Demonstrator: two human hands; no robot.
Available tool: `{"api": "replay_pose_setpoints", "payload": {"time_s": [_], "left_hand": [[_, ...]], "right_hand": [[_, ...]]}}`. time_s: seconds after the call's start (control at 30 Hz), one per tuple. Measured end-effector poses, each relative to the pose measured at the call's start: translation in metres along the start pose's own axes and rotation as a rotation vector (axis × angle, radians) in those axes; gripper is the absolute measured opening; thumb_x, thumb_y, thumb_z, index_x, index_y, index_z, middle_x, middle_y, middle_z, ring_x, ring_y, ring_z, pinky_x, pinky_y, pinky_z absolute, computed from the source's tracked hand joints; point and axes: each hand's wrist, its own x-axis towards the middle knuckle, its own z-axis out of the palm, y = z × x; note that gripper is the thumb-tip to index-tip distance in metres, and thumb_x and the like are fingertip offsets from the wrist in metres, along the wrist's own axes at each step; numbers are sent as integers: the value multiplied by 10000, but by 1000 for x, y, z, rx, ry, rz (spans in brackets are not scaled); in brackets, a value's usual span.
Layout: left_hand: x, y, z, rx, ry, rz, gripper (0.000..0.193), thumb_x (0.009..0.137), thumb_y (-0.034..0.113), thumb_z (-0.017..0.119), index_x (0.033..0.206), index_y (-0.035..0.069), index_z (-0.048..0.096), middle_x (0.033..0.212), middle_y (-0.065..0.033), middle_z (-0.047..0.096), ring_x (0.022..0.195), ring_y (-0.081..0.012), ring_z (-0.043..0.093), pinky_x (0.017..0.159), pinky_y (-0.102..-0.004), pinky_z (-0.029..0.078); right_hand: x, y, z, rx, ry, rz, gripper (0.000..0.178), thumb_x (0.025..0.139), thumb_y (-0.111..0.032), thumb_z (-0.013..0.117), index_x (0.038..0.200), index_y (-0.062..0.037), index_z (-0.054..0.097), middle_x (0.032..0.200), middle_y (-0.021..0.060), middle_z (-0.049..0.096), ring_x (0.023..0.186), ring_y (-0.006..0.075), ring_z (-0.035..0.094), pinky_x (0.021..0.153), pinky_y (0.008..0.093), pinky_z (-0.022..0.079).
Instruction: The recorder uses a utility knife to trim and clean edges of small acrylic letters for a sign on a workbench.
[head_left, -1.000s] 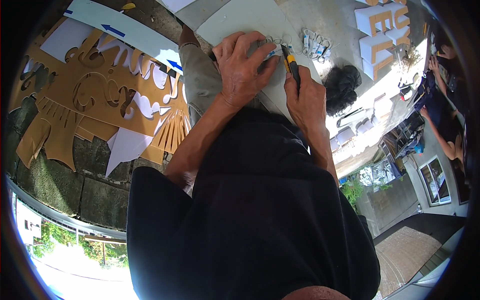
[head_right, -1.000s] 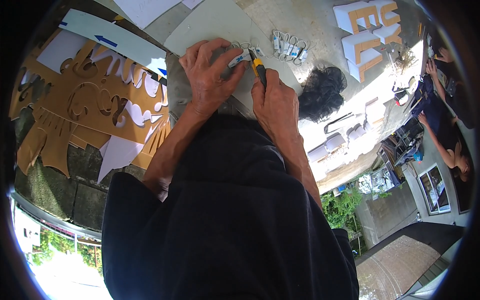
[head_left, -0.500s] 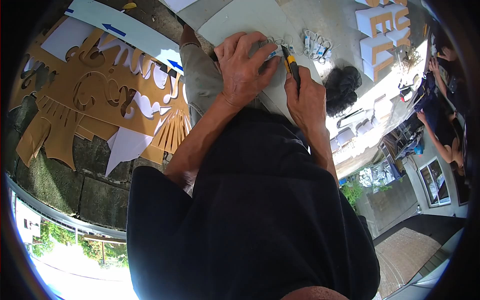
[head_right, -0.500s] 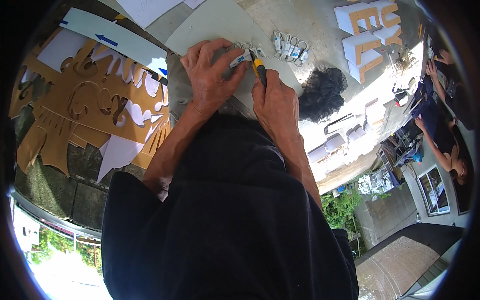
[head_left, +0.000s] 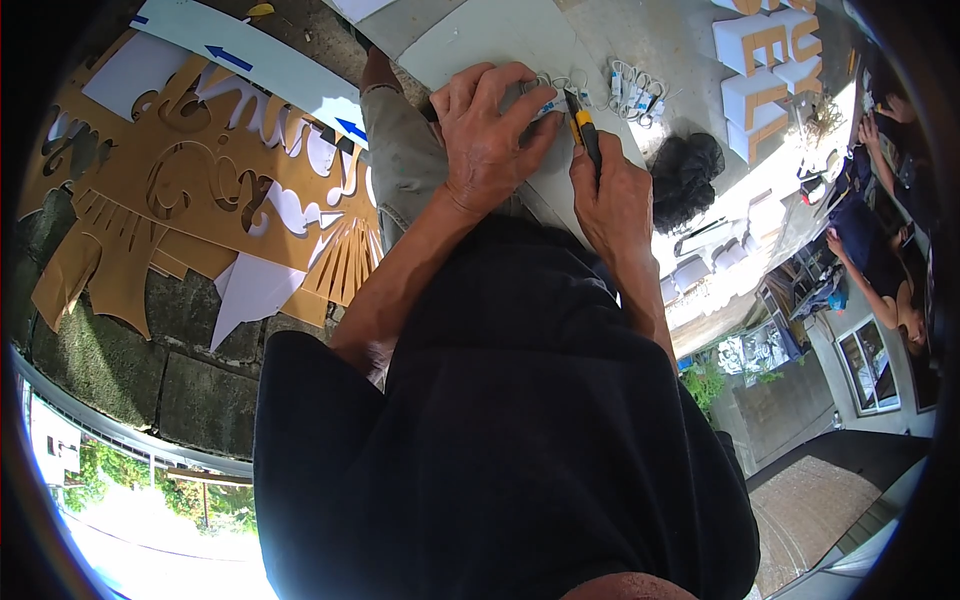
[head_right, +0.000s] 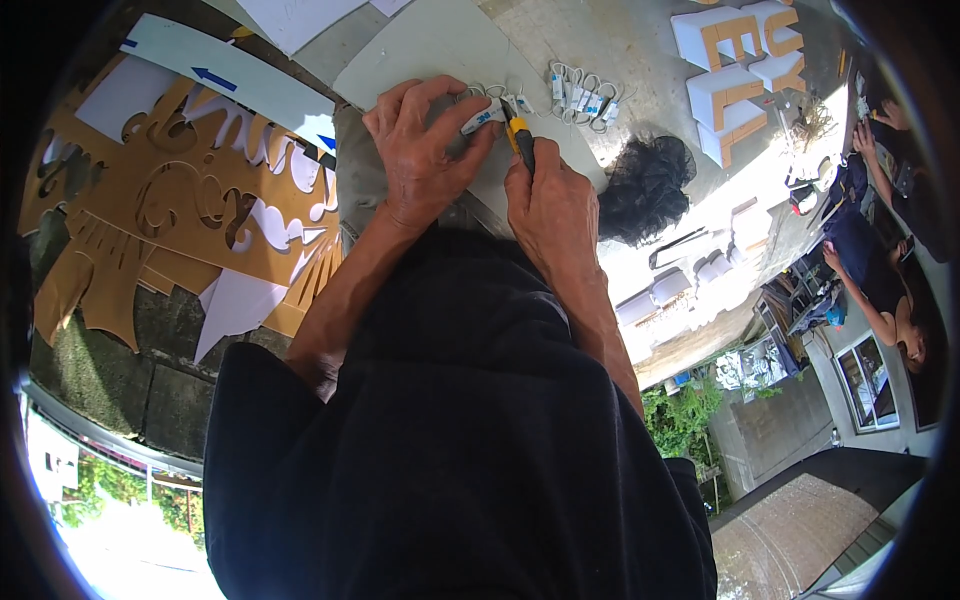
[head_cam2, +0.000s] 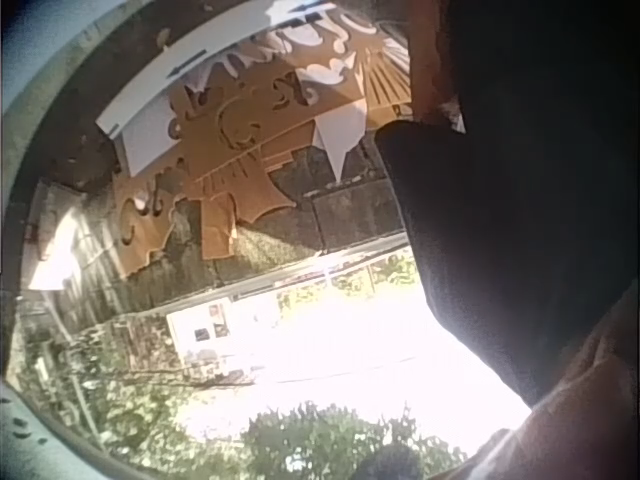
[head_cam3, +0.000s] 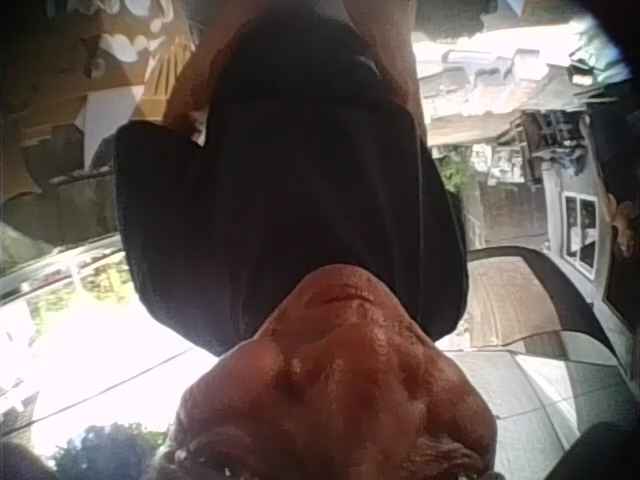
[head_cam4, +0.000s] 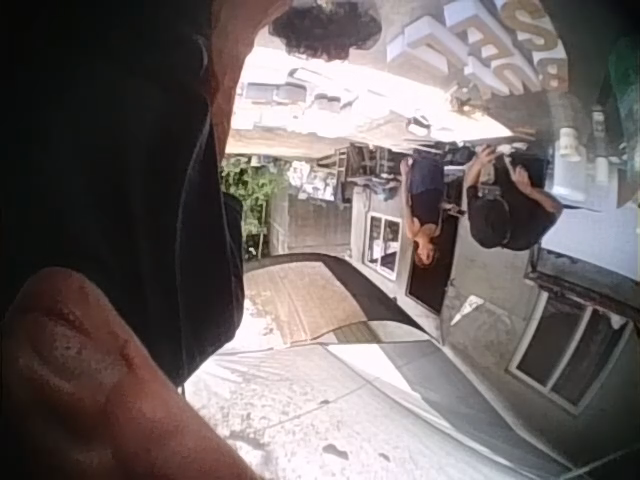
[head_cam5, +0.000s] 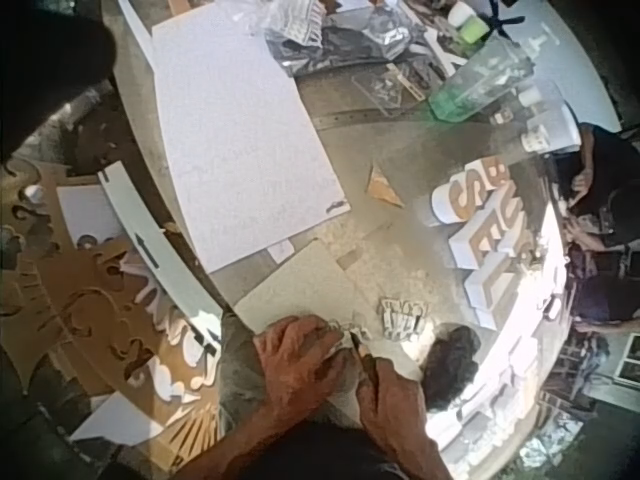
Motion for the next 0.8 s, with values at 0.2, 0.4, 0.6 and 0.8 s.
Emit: {"api": "replay_pose_setpoints", "payload": {"time_s": [0.2, 0.4, 0.6, 0.8], "left_hand": [[-1, 0, -1, 7, -8, -2, 332, 691, 175, 902, 1007, 215, 806, 1140, 32, 658, 1127, -244, 558, 929, -443, 353], [-2, -2, 0, 8, -11, 6, 353, 683, 178, 906, 1020, 220, 806, 1148, 29, 658, 1135, -249, 552, 933, -446, 354], [-1, 1, 0, 8, -12, -2, 355, 686, 175, 906, 1024, 219, 806, 1147, 28, 659, 1137, -251, 551, 938, -445, 353], [-2, 0, 0, 10, -6, 2, 334, 698, 182, 907, 1016, 209, 807, 1145, 28, 661, 1136, -246, 557, 935, -442, 357]], "right_hand": [[4, -3, -2, -1, -45, 27, 228, 1021, -208, 582, 1063, 12, 542, 776, 283, 673, 713, 492, 681, 637, 573, 507], [4, -8, -4, -42, -30, 24, 208, 1016, -193, 585, 1009, 8, 534, 841, 272, 687, 733, 494, 680, 646, 575, 509], [-6, -8, -3, -123, -41, 35, 204, 1008, -184, 595, 979, 9, 535, 822, 267, 686, 731, 483, 684, 652, 567, 521], [-11, -7, -4, -117, -49, 41, 193, 1003, -176, 595, 977, 10, 548, 785, 266, 682, 722, 484, 684, 654, 567, 516]]}}
